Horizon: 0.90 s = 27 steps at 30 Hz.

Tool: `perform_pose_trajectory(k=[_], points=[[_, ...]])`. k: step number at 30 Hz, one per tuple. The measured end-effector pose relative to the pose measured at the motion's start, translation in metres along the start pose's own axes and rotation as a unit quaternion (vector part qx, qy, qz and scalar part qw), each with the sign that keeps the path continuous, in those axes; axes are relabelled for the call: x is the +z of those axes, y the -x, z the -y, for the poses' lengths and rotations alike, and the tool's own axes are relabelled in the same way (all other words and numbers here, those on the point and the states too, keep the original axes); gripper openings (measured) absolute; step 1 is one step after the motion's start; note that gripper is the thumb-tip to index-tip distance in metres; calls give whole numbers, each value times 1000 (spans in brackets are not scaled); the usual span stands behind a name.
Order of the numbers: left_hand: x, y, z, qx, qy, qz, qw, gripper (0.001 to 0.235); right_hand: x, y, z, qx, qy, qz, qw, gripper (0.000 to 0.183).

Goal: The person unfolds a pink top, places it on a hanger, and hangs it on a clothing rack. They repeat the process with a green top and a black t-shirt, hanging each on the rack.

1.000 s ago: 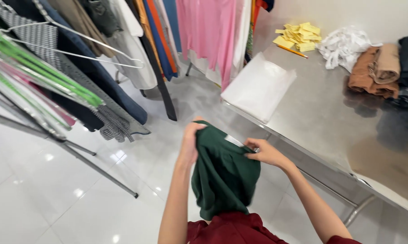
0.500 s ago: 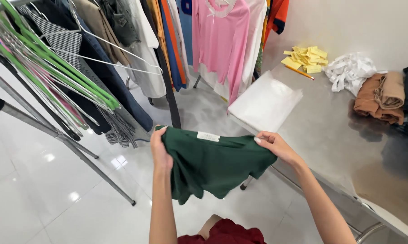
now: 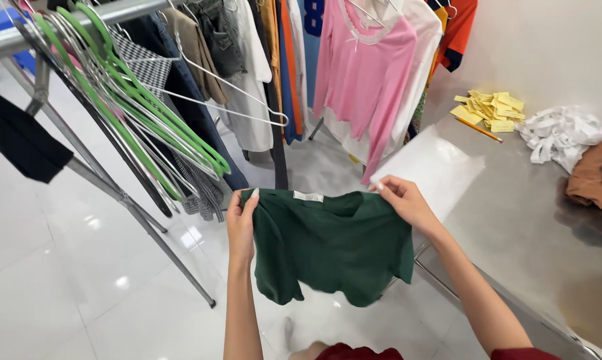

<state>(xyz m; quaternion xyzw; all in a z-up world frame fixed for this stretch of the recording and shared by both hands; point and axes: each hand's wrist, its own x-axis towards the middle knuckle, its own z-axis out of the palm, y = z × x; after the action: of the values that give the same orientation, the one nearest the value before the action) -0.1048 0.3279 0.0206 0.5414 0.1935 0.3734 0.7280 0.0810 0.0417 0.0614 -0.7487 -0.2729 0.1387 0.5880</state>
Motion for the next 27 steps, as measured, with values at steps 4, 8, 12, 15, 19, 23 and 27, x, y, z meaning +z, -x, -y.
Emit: perform_pose_trajectory(k=[4, 8, 12, 15, 19, 23, 27], points=[[-3, -36, 1, 10, -22, 29, 999, 16, 30, -42, 27, -2, -23, -41, 999, 19], [4, -71, 14, -24, -28, 87, 996, 13, 66, -83, 47, -44, 7, -75, 996, 20], [11, -101, 36, -49, 23, 105, 993, 15, 109, -115, 79, -76, -46, -51, 995, 33], [15, -110, 33, -55, 63, 108, 991, 18, 132, -156, 75, -121, -58, -16, 991, 41], [8, -130, 41, -71, 95, 104, 987, 20, 157, -183, 70, -130, -52, 36, 990, 35], [-3, -142, 52, -104, 105, 78, 986, 24, 170, -180, 82, -69, -51, 188, 978, 13], [-16, -151, 50, -61, 64, 68, 994, 27, 182, -185, 80, -21, -132, 218, 967, 31]])
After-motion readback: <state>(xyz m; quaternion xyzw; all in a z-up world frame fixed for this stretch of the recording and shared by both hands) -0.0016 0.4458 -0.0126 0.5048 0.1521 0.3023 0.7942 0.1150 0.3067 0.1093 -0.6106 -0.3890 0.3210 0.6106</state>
